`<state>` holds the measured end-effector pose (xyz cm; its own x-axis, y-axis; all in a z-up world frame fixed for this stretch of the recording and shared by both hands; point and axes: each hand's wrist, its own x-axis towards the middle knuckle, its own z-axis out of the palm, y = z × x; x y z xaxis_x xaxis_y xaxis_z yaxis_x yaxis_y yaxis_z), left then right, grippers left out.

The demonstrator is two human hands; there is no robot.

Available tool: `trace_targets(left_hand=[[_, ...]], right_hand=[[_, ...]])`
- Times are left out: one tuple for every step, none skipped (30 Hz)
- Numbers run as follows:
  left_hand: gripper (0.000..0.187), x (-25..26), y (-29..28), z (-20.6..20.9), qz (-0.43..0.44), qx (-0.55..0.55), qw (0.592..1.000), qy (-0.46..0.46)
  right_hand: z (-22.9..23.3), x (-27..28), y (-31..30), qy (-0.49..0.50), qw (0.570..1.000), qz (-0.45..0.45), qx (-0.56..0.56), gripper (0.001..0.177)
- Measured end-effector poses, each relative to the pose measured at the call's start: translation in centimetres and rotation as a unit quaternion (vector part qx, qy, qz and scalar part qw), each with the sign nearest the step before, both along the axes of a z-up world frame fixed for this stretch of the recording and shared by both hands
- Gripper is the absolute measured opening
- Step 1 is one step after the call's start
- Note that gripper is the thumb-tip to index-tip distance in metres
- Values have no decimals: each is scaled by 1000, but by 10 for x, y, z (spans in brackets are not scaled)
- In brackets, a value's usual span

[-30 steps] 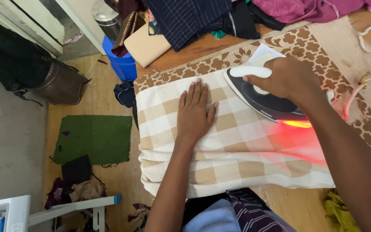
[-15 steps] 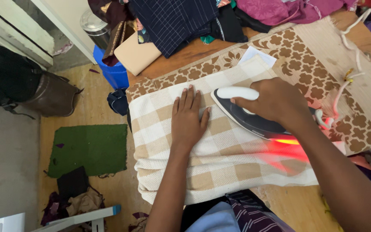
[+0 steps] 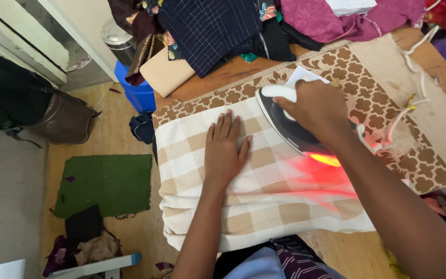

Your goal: The person irons a beige and white checkered cloth on a wooden table using a handheld electric iron. They repeatedly smooth the fabric, fold it, and continue ironing different sections until the cloth is neatly folded.

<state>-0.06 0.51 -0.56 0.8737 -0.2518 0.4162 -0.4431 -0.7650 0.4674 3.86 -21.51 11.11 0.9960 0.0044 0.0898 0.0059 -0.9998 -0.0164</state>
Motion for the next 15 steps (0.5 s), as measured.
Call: trace_targets(left_hand=[[58,0,0,0,0,3,1000,2],[58,0,-1,1,1,7,1000,4],[58,0,0,3,3,11,1000,6],[58,0,3,6,-2,6,1000,8],[59,2,6,9,-8,2,1000,8],[60,5,10,13,-14,-2,1000,9],[55,10,17,16,16,0,998,60],[50,18,29,20,46,2,993,112],[46,23,44,22,75,6,983,167],[46,30,60,23,88,9,991,104],[46,40,74,25,99,11,994,35],[41,45,91,26,77,20,997,-5],[37,46,106,25,55,29,997,-43],[33,47,116,24,34,38,995,-81],[30,48,121,21,30,13,997,-69]], right_hand=[[-4,9,-1,-4,1000,14,-14,65],[-6,16,-4,5,1000,29,-9,63],[-8,24,-8,14,999,46,-2,62],[-10,31,-13,22,998,63,4,60],[-12,38,-18,48,995,81,46,57],[-13,44,-24,73,989,99,87,56],[-13,50,-31,100,980,116,126,55],[-12,57,-36,133,973,114,154,56],[-12,61,-39,168,962,110,183,56],[-13,64,-39,203,950,107,212,57],[-12,68,-37,239,947,87,195,57],[-9,72,-34,274,943,67,177,56],[-6,74,-30,311,936,48,158,56],[-3,76,-24,300,945,45,125,60],[-2,76,-17,290,952,41,92,63]])
